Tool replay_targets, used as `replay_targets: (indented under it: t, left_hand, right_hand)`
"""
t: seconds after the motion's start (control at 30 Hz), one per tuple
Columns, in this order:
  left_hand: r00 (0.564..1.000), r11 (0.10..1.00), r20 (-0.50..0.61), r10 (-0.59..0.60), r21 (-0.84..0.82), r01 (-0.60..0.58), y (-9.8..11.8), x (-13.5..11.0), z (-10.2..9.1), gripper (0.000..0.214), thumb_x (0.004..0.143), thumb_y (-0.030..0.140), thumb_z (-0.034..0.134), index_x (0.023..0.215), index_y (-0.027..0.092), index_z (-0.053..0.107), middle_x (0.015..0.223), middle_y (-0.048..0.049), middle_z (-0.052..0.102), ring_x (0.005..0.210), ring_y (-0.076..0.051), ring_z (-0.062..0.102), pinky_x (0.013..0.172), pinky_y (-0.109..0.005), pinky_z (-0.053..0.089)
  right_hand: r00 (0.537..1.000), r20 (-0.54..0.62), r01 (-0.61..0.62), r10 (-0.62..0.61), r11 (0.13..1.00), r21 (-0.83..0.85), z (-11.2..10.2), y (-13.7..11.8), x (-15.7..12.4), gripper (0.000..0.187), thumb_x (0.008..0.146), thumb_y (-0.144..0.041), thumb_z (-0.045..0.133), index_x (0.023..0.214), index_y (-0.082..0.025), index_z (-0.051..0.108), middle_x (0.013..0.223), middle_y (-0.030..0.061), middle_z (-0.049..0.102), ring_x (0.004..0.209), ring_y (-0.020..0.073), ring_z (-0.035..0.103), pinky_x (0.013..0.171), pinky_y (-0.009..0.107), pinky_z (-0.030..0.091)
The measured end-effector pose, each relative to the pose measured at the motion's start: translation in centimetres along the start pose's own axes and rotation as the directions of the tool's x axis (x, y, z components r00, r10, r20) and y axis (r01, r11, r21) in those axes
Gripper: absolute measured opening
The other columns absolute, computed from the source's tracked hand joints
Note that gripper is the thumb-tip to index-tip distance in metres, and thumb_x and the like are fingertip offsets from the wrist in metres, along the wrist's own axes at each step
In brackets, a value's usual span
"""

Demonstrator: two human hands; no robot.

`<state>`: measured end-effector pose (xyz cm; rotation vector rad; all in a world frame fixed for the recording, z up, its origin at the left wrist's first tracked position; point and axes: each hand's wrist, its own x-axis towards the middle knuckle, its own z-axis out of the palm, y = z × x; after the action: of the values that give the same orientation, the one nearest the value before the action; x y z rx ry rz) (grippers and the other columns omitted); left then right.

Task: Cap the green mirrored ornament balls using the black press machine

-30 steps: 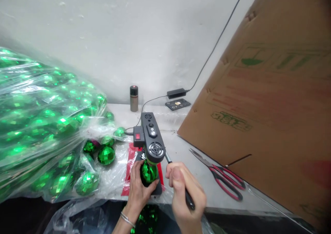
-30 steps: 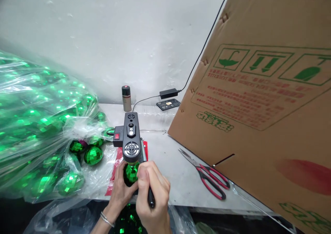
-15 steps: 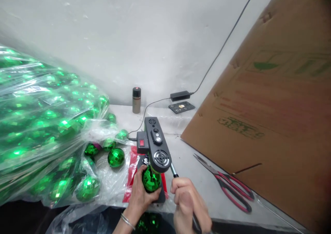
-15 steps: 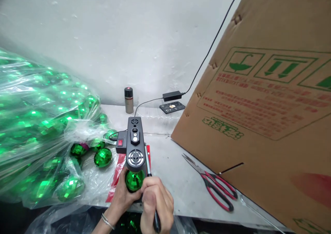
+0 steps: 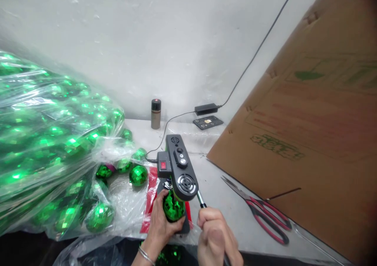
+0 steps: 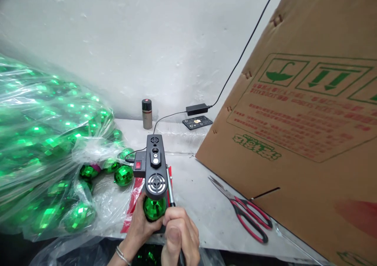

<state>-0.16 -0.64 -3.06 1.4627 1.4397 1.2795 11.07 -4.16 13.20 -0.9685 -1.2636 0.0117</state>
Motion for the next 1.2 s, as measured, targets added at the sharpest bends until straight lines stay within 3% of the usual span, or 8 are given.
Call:
replay_targets:
  t: [0.27, 0.57, 0.7, 1.2]
  left_hand:
    - [1.000, 0.999, 0.002, 0.013, 0.031, -0.013, -0.5, 0.0, 0.2, 0.084, 0.062, 0.035, 0.092, 0.138, 0.020, 0.060, 0.134, -0.0202, 0.076, 0.131, -0.045, 0.074, 0.117, -0.066, 0.058]
    - [0.993, 0.990, -0.024, 0.113, 0.090, -0.110, -1.1, -0.1, 0.6, 0.080, 0.068, 0.034, 0.087, 0.141, 0.017, 0.058, 0.136, -0.0199, 0.076, 0.131, -0.043, 0.075, 0.113, -0.065, 0.062]
    - [0.993, 0.988, -0.024, 0.119, 0.097, -0.116, -1.4, 0.0, 0.6, 0.081, 0.069, 0.035, 0.087, 0.142, 0.017, 0.057, 0.136, -0.0203, 0.075, 0.131, -0.044, 0.075, 0.113, -0.065, 0.062]
    - [0.995, 0.992, -0.015, 0.096, 0.082, -0.095, -1.1, 0.2, 0.5, 0.081, 0.067, 0.039, 0.087, 0.139, 0.017, 0.058, 0.135, -0.0217, 0.076, 0.130, -0.045, 0.075, 0.112, -0.066, 0.062]
  right_hand:
    - [0.999, -0.052, 0.001, 0.000, 1.000, 0.019, 0.5, 0.2, 0.0, 0.041, 0.112, -0.015, 0.043, 0.072, -0.023, 0.047, 0.067, -0.0042, 0.054, 0.053, 0.0080, 0.052, 0.053, 0.025, 0.039]
    - [0.998, -0.065, -0.008, 0.014, 0.995, 0.101, 0.6, 1.2, -1.2, 0.041, 0.114, -0.021, 0.046, 0.072, -0.023, 0.047, 0.063, -0.0054, 0.049, 0.058, 0.0103, 0.054, 0.055, 0.025, 0.038]
    - [0.998, -0.064, -0.018, 0.025, 0.995, 0.099, 0.7, 1.4, -1.4, 0.041, 0.114, -0.021, 0.045, 0.073, -0.023, 0.048, 0.067, -0.0046, 0.055, 0.058, 0.0100, 0.055, 0.055, 0.025, 0.040]
    - [0.992, -0.126, 0.018, -0.001, 0.991, 0.134, 1.1, 2.2, -2.1, 0.038, 0.111, -0.011, 0.045, 0.074, -0.022, 0.048, 0.065, -0.0048, 0.050, 0.062, 0.0103, 0.057, 0.058, 0.025, 0.041]
